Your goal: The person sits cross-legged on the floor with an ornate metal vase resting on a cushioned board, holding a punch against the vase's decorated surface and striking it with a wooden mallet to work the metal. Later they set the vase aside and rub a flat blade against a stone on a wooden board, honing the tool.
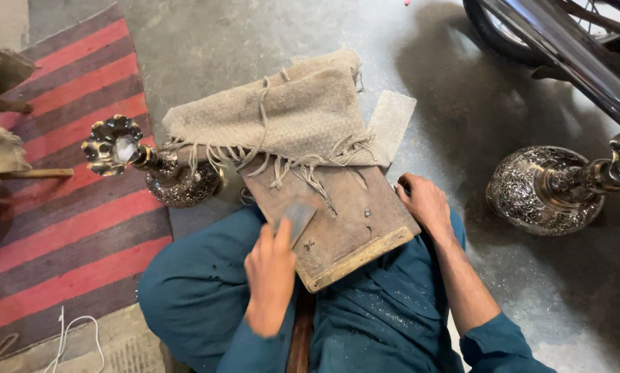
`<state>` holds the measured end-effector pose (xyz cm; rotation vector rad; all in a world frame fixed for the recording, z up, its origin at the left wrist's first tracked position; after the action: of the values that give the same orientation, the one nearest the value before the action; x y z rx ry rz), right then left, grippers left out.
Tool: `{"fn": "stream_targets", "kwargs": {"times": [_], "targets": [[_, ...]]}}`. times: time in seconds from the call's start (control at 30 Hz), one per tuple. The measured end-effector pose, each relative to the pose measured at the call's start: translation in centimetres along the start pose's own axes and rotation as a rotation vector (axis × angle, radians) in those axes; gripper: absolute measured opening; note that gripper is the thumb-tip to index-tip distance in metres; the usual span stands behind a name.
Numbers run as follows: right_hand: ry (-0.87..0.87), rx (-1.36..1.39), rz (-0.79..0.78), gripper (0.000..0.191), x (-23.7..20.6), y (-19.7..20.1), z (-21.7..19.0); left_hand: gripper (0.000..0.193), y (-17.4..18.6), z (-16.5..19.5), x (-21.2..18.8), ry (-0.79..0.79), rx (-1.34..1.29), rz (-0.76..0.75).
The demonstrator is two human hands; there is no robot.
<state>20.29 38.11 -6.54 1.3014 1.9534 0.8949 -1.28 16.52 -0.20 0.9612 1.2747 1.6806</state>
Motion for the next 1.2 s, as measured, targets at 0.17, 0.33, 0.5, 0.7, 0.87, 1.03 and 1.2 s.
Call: {"fn": "stream_targets", "kwargs": {"times": [0.17, 0.33, 0.5, 0.7, 0.87, 1.03, 1.2], "targets": [[-0.055, 0.025, -0.027, 0.025, 0.1, 0.1, 0.7, 0.054, 0.5, 0.3, -0.2, -0.02, -0.044, 0.026], [0.012, -0.017, 0.004, 0.026, 0.1, 0.1, 0.0, 0.052, -0.3, -0.3, -0.4, 0.009, 0.002, -0.027], [-0.028, 0.008, -0.014, 0.025, 0.1, 0.0, 0.5, 0.057, 0.2, 0.3, -0.2, -0.053, -0.051, 0.037], [-0.03, -0.032, -0.032, 0.025, 0.3, -0.5, 0.3, 0.053, -0.8, -0.7, -0.5, 0.05, -0.037, -0.053], [-0.006, -0.007, -0.01, 0.025, 0.1, -0.1, 0.2, 0.053, -0.1, 0.4, 0.1, -0.077, -0.022, 0.068], [-0.056, 0.054, -0.011, 0.025, 0.2, 0.0, 0.8, 0.051, -1.0, -1.5, -0.8, 0.115, -0.019, -0.049], [0.009, -0.003, -0.008, 0.027, 0.2, -0.2, -0.1, 0.051, -0.3, 0.1, -0.3, -0.055, -0.012, 0.067]]}}
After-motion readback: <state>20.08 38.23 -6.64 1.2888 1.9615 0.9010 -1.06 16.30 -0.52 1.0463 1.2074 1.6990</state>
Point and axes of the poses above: each hand's wrist, its own x-axis towards the middle knuckle, its own y-axis out of the back of the hand, z = x × y, the point moved 10 cm from there along x, towards the middle knuckle, and after that the axes turned 2 degrees about -y, right-handed, at the moved point
